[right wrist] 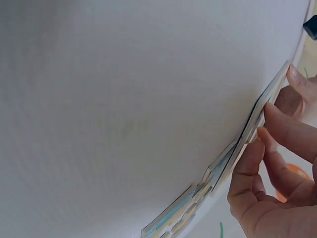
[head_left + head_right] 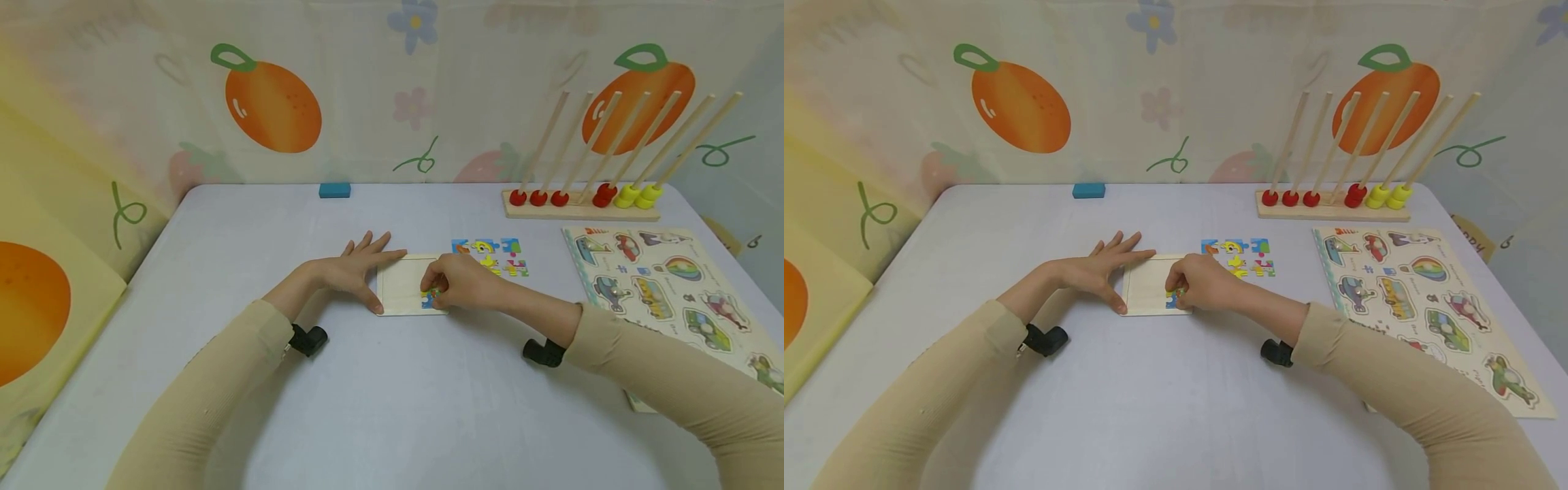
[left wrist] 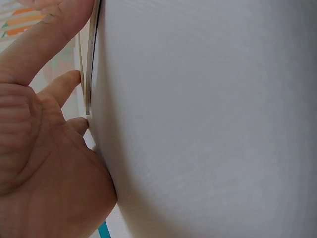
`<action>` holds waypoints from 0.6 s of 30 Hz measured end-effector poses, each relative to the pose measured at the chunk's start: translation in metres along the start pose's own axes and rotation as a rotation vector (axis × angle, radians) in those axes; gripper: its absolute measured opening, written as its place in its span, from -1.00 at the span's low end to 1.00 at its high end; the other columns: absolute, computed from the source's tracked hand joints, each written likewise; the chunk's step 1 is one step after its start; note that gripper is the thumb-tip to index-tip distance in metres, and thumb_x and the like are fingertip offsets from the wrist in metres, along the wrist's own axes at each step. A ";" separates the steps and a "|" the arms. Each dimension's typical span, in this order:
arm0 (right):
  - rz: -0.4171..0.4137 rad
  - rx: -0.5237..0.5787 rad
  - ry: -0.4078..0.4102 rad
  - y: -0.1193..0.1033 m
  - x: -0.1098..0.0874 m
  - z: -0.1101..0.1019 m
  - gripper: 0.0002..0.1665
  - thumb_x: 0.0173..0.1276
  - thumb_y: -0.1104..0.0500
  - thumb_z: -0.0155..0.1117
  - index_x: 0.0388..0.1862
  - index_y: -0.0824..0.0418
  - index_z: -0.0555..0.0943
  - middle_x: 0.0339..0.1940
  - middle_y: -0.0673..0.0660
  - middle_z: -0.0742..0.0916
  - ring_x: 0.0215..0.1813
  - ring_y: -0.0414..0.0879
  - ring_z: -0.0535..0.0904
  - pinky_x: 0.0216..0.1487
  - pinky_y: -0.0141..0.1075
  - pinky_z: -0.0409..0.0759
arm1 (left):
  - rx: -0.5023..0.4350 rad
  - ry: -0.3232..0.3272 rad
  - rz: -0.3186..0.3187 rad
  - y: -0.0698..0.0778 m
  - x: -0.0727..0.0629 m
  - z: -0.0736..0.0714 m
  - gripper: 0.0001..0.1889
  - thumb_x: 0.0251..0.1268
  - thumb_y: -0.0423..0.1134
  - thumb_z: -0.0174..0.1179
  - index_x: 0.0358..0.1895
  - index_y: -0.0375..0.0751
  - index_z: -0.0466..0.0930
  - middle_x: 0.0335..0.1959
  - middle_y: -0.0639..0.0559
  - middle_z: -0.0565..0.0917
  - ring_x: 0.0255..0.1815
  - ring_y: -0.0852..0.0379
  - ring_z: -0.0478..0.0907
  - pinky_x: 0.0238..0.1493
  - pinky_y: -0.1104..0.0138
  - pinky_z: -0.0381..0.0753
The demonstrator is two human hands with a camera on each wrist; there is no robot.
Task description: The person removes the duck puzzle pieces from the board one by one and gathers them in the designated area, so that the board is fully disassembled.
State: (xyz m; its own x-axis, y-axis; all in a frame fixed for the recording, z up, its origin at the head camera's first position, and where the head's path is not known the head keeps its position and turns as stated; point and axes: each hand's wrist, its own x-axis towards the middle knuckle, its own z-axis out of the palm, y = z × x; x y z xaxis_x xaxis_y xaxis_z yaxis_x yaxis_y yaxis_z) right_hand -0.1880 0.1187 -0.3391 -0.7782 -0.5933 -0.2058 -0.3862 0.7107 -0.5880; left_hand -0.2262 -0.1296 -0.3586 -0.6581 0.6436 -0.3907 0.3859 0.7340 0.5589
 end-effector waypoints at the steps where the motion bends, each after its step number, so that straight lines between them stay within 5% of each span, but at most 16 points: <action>1: -0.001 -0.008 0.002 0.000 0.000 0.000 -0.76 0.13 0.30 0.49 -0.18 0.24 0.72 -0.26 0.10 0.72 -0.24 -0.15 0.55 -0.17 -0.40 0.55 | 0.002 0.000 0.000 0.000 0.000 0.000 0.16 -0.06 0.05 0.48 0.61 0.19 -0.11 0.66 -0.02 -0.44 0.63 -0.15 -0.69 0.58 -0.18 -0.58; 18: -0.021 -0.014 -0.006 0.002 0.001 -0.002 -0.76 0.13 0.29 0.50 -0.22 0.21 0.65 -0.23 0.11 0.70 -0.26 -0.13 0.54 -0.14 -0.37 0.52 | 0.001 0.006 0.003 0.000 -0.001 0.000 0.17 -0.07 0.04 0.49 0.61 0.19 -0.10 0.66 -0.03 -0.44 0.63 -0.16 -0.70 0.57 -0.19 -0.59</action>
State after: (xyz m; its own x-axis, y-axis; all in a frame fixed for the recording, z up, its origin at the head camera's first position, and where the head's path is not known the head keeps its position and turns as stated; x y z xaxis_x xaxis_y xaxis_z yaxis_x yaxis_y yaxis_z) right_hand -0.1899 0.1200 -0.3390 -0.7667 -0.6107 -0.1982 -0.4097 0.7030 -0.5814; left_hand -0.2257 -0.1298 -0.3581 -0.6608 0.6445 -0.3846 0.3885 0.7322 0.5595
